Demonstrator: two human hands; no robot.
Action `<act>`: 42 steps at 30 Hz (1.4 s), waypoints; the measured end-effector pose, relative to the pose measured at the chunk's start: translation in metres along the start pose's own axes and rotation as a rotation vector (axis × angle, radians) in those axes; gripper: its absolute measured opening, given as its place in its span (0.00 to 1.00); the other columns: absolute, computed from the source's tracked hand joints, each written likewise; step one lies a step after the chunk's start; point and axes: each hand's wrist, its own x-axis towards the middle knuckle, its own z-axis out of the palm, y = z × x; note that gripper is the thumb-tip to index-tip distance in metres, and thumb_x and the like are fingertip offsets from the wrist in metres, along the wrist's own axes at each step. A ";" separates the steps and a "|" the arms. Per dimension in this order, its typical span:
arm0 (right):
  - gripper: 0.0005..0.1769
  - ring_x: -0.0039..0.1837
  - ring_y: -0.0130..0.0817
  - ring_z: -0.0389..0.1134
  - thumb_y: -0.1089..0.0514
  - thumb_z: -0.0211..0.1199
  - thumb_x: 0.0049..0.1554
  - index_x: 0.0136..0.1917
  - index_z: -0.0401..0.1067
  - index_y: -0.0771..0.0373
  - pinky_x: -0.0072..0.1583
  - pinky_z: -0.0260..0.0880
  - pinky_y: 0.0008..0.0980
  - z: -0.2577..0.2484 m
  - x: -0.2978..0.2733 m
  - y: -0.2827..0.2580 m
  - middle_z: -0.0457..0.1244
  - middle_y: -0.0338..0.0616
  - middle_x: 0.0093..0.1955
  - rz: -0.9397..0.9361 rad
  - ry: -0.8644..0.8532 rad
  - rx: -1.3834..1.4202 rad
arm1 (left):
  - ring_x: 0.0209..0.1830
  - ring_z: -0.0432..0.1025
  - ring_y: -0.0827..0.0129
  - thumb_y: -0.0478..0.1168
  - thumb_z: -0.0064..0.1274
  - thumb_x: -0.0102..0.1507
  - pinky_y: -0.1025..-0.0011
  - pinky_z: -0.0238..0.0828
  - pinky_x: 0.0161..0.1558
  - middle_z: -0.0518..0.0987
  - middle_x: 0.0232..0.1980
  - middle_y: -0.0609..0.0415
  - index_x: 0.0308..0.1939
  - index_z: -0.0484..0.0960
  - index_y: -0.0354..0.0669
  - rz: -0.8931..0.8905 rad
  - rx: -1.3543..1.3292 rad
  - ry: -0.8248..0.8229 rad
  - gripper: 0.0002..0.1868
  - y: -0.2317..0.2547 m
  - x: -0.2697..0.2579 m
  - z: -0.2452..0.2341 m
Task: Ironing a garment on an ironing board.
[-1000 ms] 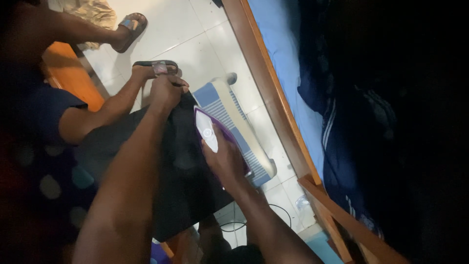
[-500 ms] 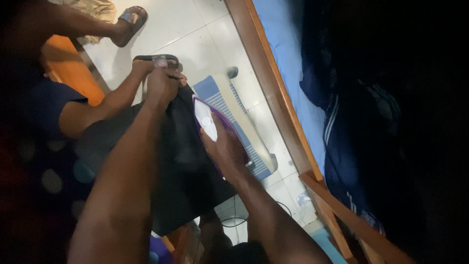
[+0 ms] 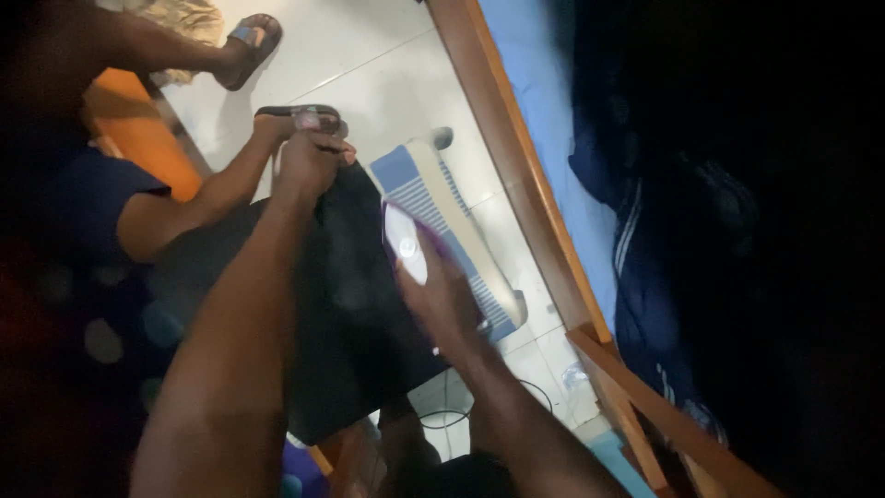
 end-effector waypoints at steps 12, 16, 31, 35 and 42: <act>0.38 0.71 0.62 0.62 0.42 0.62 0.59 0.77 0.60 0.56 0.68 0.63 0.52 -0.003 0.033 -0.012 0.61 0.66 0.69 0.213 -0.128 -0.125 | 0.42 0.80 0.56 0.37 0.67 0.58 0.63 0.74 0.47 0.86 0.41 0.45 0.37 0.90 0.43 0.354 0.032 0.238 0.05 -0.040 0.014 0.028; 0.37 0.70 0.62 0.62 0.43 0.62 0.58 0.77 0.62 0.56 0.68 0.62 0.53 -0.005 -0.013 0.015 0.61 0.64 0.70 0.200 -0.117 -0.084 | 0.41 0.80 0.57 0.38 0.68 0.56 0.64 0.74 0.47 0.86 0.40 0.46 0.37 0.91 0.44 0.321 -0.023 0.250 0.07 -0.048 0.022 0.035; 0.37 0.60 0.61 0.69 0.44 0.64 0.58 0.76 0.61 0.57 0.60 0.68 0.55 0.003 0.027 -0.005 0.65 0.64 0.62 0.136 -0.228 -0.177 | 0.56 0.76 0.54 0.34 0.48 0.68 0.62 0.68 0.58 0.83 0.55 0.43 0.56 0.87 0.45 0.365 -0.005 0.090 0.16 -0.040 0.012 0.012; 0.35 0.61 0.60 0.71 0.44 0.62 0.60 0.76 0.62 0.59 0.61 0.71 0.53 0.004 0.032 -0.009 0.68 0.64 0.59 0.056 -0.176 -0.091 | 0.63 0.73 0.51 0.38 0.45 0.75 0.59 0.66 0.64 0.79 0.61 0.39 0.61 0.79 0.40 0.463 -0.039 0.111 0.14 -0.014 -0.025 -0.005; 0.37 0.64 0.59 0.68 0.45 0.64 0.61 0.77 0.59 0.61 0.63 0.68 0.53 0.001 0.009 0.011 0.63 0.67 0.66 -0.014 -0.203 -0.132 | 0.74 0.62 0.47 0.22 0.42 0.53 0.59 0.61 0.70 0.70 0.71 0.40 0.59 0.80 0.39 0.719 0.121 -0.048 0.31 -0.021 -0.077 -0.038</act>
